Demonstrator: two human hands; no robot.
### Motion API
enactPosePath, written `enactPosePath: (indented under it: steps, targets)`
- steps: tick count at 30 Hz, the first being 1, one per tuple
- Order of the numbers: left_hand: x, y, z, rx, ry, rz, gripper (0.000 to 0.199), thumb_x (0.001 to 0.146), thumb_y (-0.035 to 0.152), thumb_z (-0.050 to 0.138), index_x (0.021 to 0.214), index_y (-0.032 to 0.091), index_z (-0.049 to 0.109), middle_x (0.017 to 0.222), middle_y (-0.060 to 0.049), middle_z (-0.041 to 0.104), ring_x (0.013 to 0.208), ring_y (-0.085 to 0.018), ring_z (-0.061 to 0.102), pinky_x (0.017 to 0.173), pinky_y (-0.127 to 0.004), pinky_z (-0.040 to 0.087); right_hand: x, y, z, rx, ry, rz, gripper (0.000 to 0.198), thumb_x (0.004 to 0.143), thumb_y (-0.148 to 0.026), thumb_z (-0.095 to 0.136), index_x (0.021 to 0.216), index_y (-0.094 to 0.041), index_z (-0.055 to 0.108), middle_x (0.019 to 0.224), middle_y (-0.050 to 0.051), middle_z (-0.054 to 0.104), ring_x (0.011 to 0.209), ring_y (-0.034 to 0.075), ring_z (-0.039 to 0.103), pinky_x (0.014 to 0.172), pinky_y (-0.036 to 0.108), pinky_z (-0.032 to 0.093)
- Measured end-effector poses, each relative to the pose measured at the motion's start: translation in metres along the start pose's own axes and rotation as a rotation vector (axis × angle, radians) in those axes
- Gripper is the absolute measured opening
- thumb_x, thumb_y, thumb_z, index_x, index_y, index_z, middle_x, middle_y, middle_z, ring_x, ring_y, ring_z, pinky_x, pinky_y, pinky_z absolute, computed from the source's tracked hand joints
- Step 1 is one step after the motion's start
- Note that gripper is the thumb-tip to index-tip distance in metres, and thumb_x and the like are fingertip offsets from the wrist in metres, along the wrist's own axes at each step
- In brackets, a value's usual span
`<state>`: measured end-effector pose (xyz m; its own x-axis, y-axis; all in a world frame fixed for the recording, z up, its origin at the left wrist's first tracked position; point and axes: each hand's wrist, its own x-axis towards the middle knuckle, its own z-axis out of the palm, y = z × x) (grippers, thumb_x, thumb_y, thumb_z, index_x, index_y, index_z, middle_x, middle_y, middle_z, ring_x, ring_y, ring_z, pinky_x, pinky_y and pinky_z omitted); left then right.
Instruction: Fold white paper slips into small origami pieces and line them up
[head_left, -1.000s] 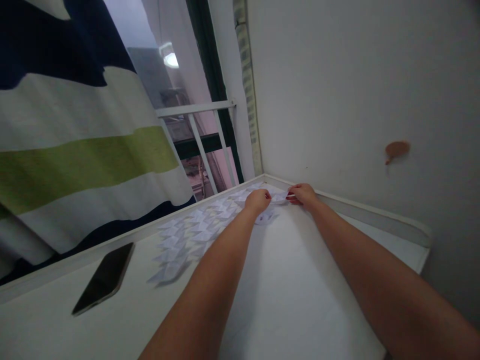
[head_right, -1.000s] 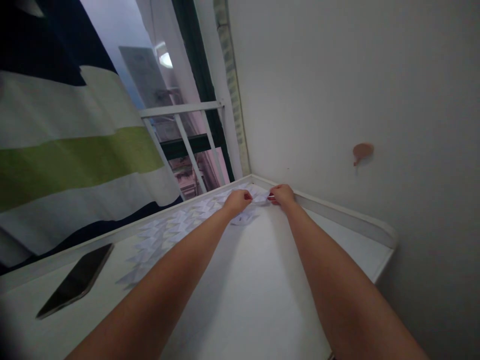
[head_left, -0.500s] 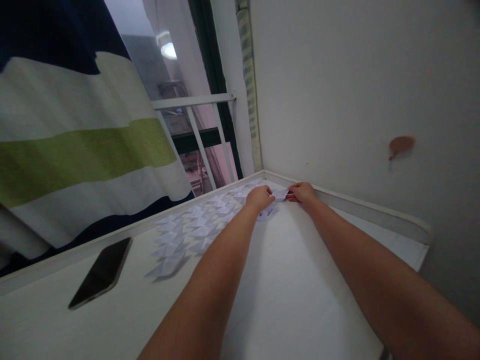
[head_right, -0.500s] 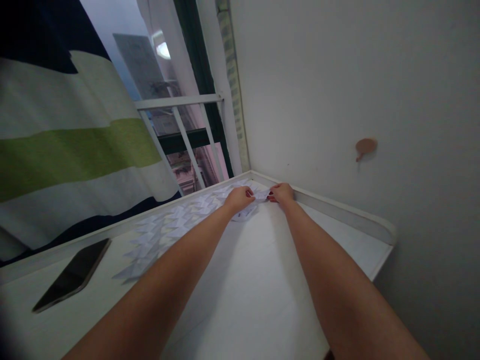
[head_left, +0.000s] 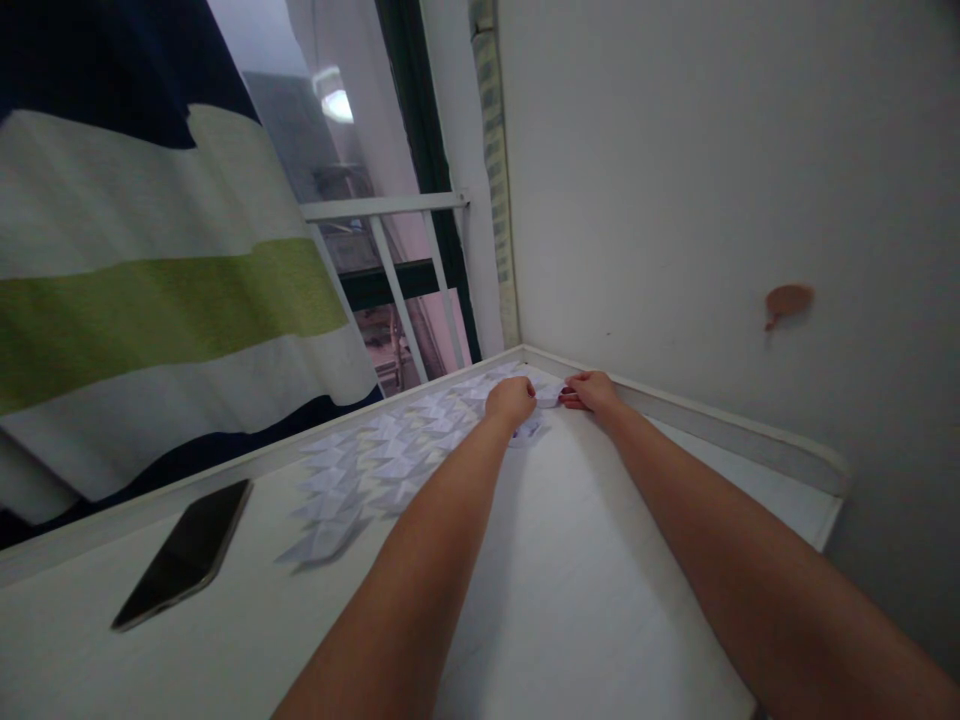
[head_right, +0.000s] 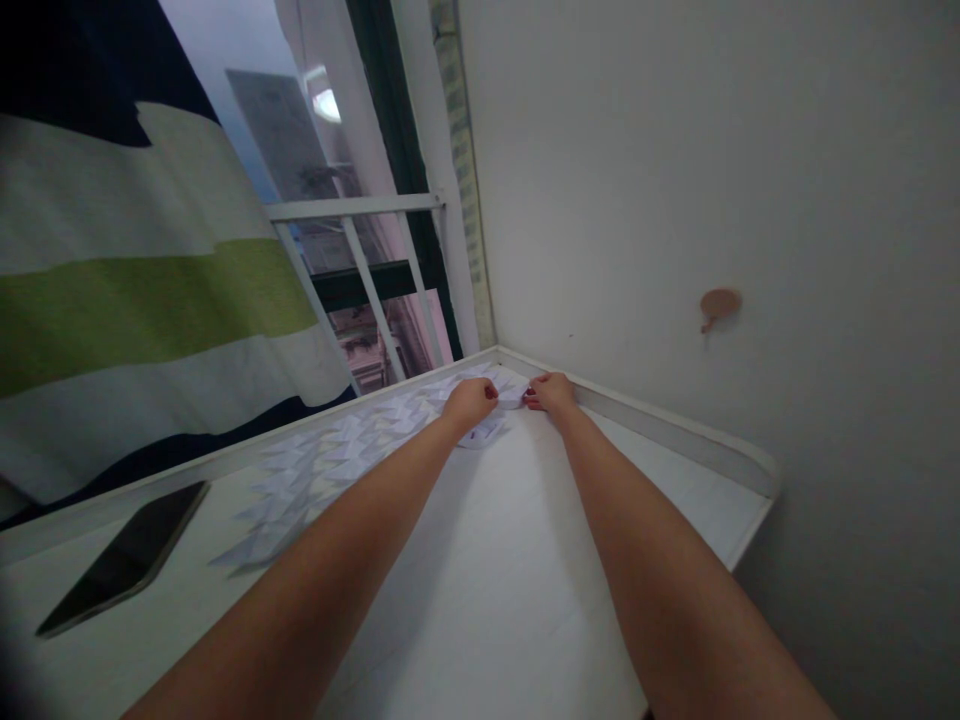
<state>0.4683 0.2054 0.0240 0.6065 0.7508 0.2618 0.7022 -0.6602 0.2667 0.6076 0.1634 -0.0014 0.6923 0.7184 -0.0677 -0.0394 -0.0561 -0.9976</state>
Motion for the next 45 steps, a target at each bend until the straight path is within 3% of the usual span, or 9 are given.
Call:
enactPosePath:
  steps: [14,21,28,31,37,45]
  targets:
    - [-0.001,0.000,0.000,0.019,0.012,-0.040,0.024,0.072,0.019,0.051,0.090,0.017,0.066,0.097,-0.010,0.067,0.094,-0.021,0.059,0.078,-0.029,0.044,-0.006,-0.004,0.003,0.004,-0.078,0.020,0.011,0.078,-0.002,0.046,0.076,-0.011,0.051,0.055,0.000,0.055,0.044,0.008,0.055,0.046,0.020,0.049]
    - [-0.001,0.000,-0.003,0.016,0.086,0.020,0.029,0.077,0.032,0.046,0.093,0.015,0.065,0.097,-0.011,0.066,0.092,-0.021,0.059,0.080,-0.031,0.043,-0.005,-0.004,-0.001,-0.020,0.013,0.008,0.013,0.077,-0.003,0.048,0.068,-0.011,0.052,0.050,0.000,0.052,0.041,0.008,0.054,0.043,0.019,0.048]
    - [-0.015,0.001,-0.021,0.023,0.166,0.092,0.022,0.079,0.024,0.045,0.088,0.017,0.065,0.093,-0.007,0.066,0.088,-0.017,0.058,0.078,-0.026,0.043,-0.015,-0.015,-0.002,0.089,0.093,-0.033,0.018,0.080,-0.004,0.046,0.064,-0.013,0.048,0.045,-0.001,0.051,0.039,0.008,0.053,0.043,0.018,0.048]
    - [-0.025,-0.002,-0.031,0.000,0.133,0.139,0.021,0.079,0.029,0.049,0.085,0.018,0.065,0.089,-0.005,0.067,0.084,-0.016,0.058,0.076,-0.026,0.043,-0.028,-0.029,0.004,0.148,0.024,-0.052,0.018,0.080,-0.004,0.046,0.065,-0.012,0.048,0.048,0.000,0.053,0.042,0.008,0.054,0.047,0.020,0.050]
    - [-0.042,-0.022,-0.058,0.011,0.094,0.234,0.028,0.076,0.043,0.054,0.083,0.019,0.066,0.086,-0.004,0.066,0.080,-0.015,0.058,0.074,-0.025,0.043,-0.069,-0.062,0.037,0.128,-0.265,-0.125,0.011,0.079,-0.006,0.050,0.069,-0.011,0.052,0.057,0.004,0.059,0.051,0.011,0.059,0.059,0.027,0.054]
    - [-0.090,-0.062,-0.108,0.034,0.058,0.207,0.030,0.081,0.040,0.049,0.081,0.017,0.068,0.083,-0.006,0.067,0.081,-0.017,0.058,0.074,-0.023,0.041,-0.129,-0.083,0.092,0.034,-0.392,-0.179,0.009,0.079,-0.005,0.048,0.076,-0.012,0.052,0.062,0.003,0.060,0.053,0.010,0.059,0.057,0.026,0.052]
